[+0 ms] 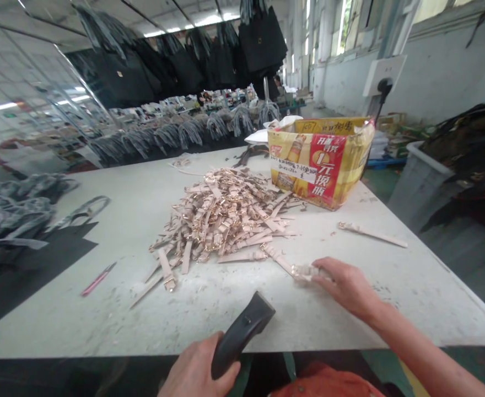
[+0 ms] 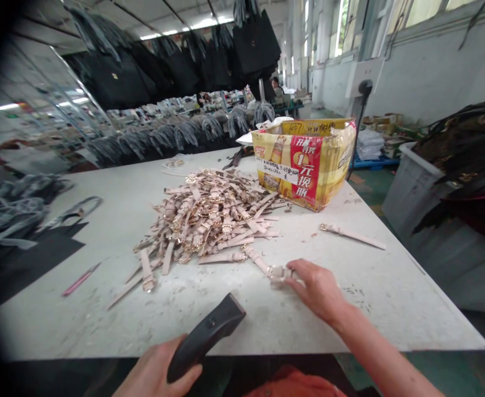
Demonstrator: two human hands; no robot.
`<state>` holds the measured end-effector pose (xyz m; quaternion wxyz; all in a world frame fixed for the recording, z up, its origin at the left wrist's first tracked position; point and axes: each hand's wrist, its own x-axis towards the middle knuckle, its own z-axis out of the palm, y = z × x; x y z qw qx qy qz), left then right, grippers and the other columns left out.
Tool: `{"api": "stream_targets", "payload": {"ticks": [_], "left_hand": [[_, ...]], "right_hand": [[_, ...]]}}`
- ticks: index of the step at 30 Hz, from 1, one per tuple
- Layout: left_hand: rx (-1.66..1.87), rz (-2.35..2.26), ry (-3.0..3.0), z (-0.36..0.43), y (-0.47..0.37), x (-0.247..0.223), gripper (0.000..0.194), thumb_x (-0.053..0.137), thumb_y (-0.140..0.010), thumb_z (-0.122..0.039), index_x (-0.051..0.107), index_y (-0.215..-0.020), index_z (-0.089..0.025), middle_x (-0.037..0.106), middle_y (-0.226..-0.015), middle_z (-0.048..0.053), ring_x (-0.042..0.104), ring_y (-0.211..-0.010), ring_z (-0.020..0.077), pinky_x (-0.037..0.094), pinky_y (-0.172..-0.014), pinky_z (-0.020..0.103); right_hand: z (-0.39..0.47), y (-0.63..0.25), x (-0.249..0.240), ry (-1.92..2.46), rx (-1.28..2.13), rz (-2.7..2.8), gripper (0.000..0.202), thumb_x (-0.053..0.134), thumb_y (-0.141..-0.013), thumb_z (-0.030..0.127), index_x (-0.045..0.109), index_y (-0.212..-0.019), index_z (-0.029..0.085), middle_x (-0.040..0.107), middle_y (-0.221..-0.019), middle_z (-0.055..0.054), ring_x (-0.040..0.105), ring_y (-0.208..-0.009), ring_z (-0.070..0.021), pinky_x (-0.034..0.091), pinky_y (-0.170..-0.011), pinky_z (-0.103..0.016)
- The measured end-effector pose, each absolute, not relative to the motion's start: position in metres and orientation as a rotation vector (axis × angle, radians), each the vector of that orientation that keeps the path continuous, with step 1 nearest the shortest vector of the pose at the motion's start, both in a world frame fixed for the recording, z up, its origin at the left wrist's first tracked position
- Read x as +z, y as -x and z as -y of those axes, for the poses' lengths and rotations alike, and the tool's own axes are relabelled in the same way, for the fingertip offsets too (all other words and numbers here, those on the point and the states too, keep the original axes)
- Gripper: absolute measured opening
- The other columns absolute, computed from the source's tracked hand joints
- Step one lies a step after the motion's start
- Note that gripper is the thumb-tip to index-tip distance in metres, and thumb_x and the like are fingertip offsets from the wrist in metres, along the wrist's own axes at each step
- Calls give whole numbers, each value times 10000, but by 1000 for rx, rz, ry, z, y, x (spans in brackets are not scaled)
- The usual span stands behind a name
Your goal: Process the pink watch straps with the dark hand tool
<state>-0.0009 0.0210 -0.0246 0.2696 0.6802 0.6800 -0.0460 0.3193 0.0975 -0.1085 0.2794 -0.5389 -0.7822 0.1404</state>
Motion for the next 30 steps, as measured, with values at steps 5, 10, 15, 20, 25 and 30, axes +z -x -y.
{"api": "stream_targets", "payload": {"ticks": [5, 10, 15, 20, 25, 30], "left_hand": [[-66, -1863, -1820, -16, 7, -32, 172, 532, -784, -340, 621, -815, -197, 688, -794, 28, 646, -790, 211, 410, -655, 249], [-15, -1909, -1779, -12, 11, -32, 161, 542, -778, -347, 612, -790, -203, 681, -762, 16, 639, -743, 200, 393, -626, 247], [-14, -1922, -1783, -8, 12, -34, 172, 559, -772, -353, 622, -825, -203, 685, -796, 28, 641, -806, 213, 403, -663, 247], [-65, -1944, -1782, -5, 9, -37, 194, 566, -767, -354, 633, -867, -202, 691, -854, 43, 641, -863, 228, 404, -679, 250], [-87, -1930, -1779, -1, 10, -36, 220, 563, -778, -393, 631, -873, -207, 692, -844, 44, 645, -856, 231, 405, -670, 254], [-108, -1869, -1803, -1, 6, -32, 225, 553, -796, -407, 623, -875, -209, 687, -835, 47, 646, -832, 226, 410, -686, 266]], "right_hand": [[-149, -410, -112, 1704, -3, 1914, 327, 512, -911, 447, 671, -1067, 208, 692, -1037, -111, 654, -866, -271, 478, -699, -361], [-158, -394, -114, 1738, -168, 1932, 325, 517, -896, 436, 700, -1028, 202, 660, -1097, -147, 582, -1030, -335, 447, -806, -460], [-145, -287, -118, 1585, 242, 2214, 279, 541, -876, 351, 675, -1063, 193, 695, -997, -94, 626, -920, -237, 461, -833, -339], [-155, -234, -116, 1629, 279, 2232, 274, 575, -831, 293, 667, -1046, 152, 683, -912, -133, 608, -890, -274, 452, -801, -356], [-132, -260, -117, 1596, 383, 2260, 239, 503, -842, 181, 660, -1021, 167, 662, -914, -94, 609, -891, -224, 456, -798, -305], [-82, -300, -123, 1321, 713, 2229, 269, 454, -913, 236, 620, -1124, 222, 636, -1022, -75, 599, -942, -210, 483, -818, -326]]}}
